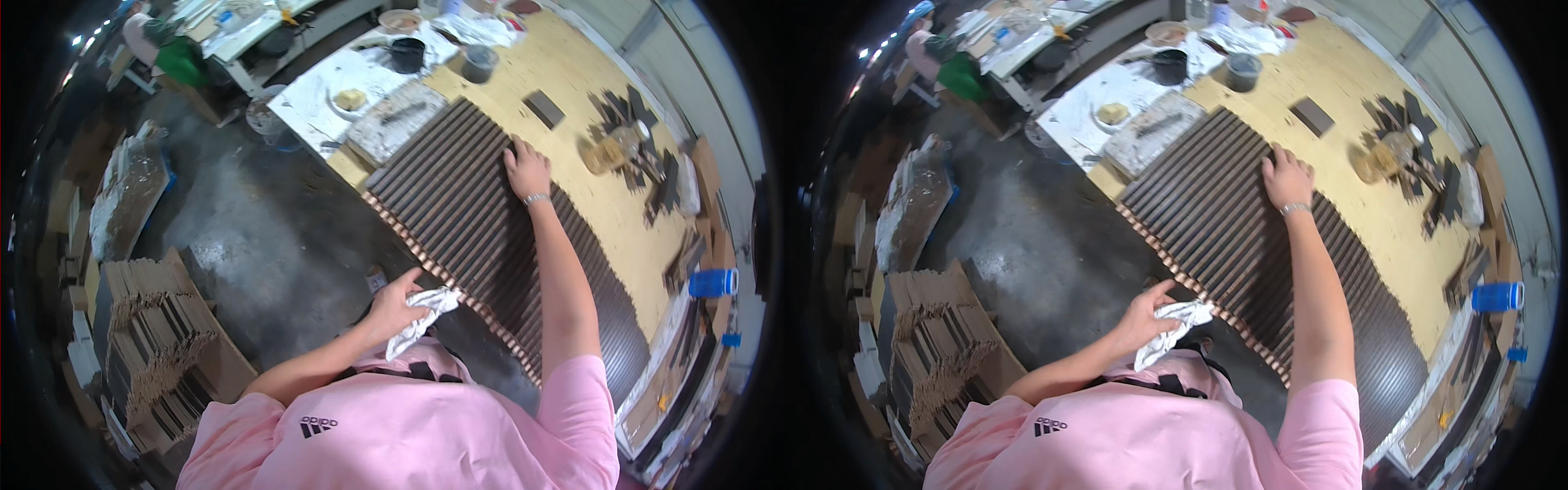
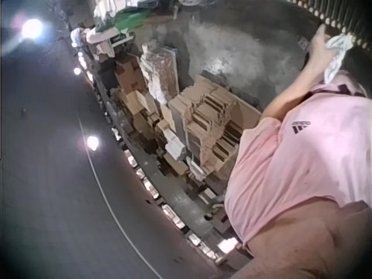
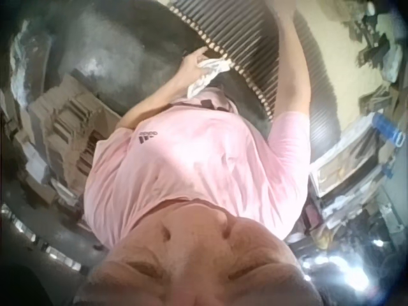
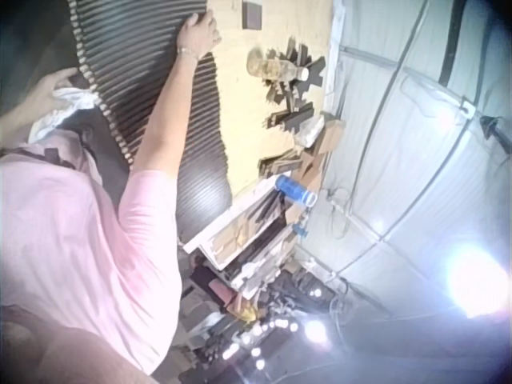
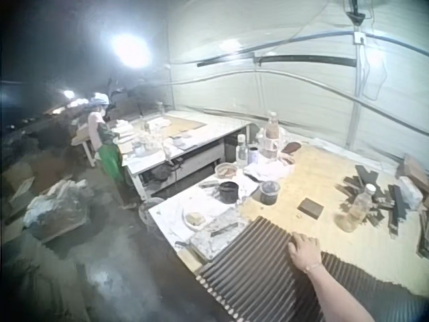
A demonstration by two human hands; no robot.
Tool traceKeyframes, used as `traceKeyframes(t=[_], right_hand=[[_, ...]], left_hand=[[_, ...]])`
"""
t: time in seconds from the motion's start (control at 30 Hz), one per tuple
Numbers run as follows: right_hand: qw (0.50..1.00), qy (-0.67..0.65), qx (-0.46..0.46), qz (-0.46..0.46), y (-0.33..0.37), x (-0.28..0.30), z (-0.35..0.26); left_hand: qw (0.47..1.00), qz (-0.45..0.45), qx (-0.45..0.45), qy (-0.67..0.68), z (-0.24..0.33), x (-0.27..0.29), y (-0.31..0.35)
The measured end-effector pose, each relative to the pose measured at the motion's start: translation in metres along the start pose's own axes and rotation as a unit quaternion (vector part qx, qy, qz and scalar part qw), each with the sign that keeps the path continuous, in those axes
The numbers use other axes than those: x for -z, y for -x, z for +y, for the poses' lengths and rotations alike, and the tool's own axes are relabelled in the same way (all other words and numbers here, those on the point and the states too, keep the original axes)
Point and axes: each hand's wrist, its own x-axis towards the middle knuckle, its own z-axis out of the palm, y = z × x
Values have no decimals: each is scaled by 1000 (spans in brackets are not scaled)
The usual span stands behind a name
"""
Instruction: The person wipes a row of wooden slats on a table with a cloth, rubs a foam block across them, wipes them again with the cloth, and straightens the slats by hand.
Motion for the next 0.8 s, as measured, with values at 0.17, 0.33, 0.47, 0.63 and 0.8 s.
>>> traceKeyframes(t=[0.17,0.33,0.47,0.63,0.8], right_hand=[[996,-9,80,43,0,-4,18],[987,12,155,-25,-8,-4,-27],[983,19,167,-77,-6,-2,-47],[984,41,154,-83,-8,2,-34],[978,74,170,-90,-14,-3,-40]], left_hand=[[959,157,-227,-61,45,11,8],[883,192,-369,-216,86,-7,-37],[846,118,-315,-414,59,-8,-55],[869,73,-266,-410,74,18,-32],[853,214,-380,-288,90,5,-77]])
